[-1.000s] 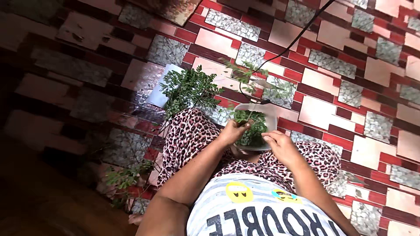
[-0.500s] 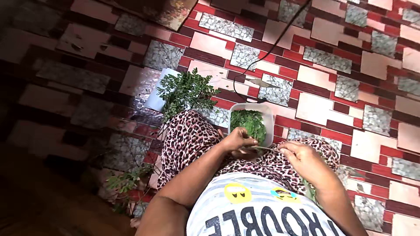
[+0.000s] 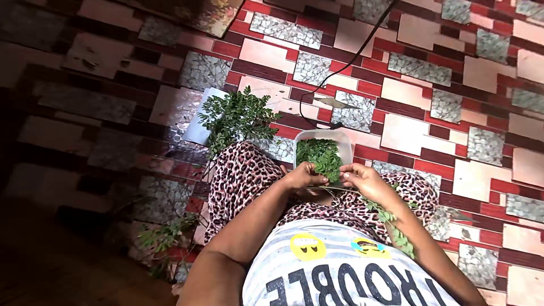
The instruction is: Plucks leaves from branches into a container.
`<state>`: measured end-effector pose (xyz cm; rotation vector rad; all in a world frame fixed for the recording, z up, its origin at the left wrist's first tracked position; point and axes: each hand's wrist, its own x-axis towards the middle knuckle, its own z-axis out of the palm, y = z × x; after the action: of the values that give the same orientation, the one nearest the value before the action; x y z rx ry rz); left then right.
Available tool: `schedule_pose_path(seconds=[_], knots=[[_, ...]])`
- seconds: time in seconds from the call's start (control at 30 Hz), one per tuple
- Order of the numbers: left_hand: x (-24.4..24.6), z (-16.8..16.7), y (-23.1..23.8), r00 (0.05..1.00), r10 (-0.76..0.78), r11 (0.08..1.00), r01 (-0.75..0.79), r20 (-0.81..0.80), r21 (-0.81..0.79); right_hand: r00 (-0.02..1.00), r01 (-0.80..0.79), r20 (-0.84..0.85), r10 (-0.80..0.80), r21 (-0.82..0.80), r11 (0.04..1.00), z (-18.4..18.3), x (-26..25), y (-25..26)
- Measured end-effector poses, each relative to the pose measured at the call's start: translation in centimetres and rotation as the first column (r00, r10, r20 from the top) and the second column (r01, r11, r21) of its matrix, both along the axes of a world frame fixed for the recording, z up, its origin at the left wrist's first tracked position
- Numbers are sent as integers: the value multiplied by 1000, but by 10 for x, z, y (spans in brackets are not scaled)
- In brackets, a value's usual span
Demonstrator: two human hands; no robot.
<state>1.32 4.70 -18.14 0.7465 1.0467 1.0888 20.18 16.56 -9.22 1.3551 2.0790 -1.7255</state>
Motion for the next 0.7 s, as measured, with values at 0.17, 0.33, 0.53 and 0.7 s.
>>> schedule_pose_path(seconds=[0.17,0.33,0.53,0.7], knots=[[-6,-1,2,999,17,1000,-18,34,17,994,34,-103,-40,-61,998,-7,-7,7],[-8,7,2,998,61,997,-60,14,-45,987,75,-141,-75,-7,997,-9,-18,5],[-10,10,2,995,98,991,-95,26,-90,964,240,-124,-233,48,969,-7,-30,-2],[-10,9,3,997,69,994,-66,33,-81,991,98,-87,-104,-75,992,-10,-27,4]])
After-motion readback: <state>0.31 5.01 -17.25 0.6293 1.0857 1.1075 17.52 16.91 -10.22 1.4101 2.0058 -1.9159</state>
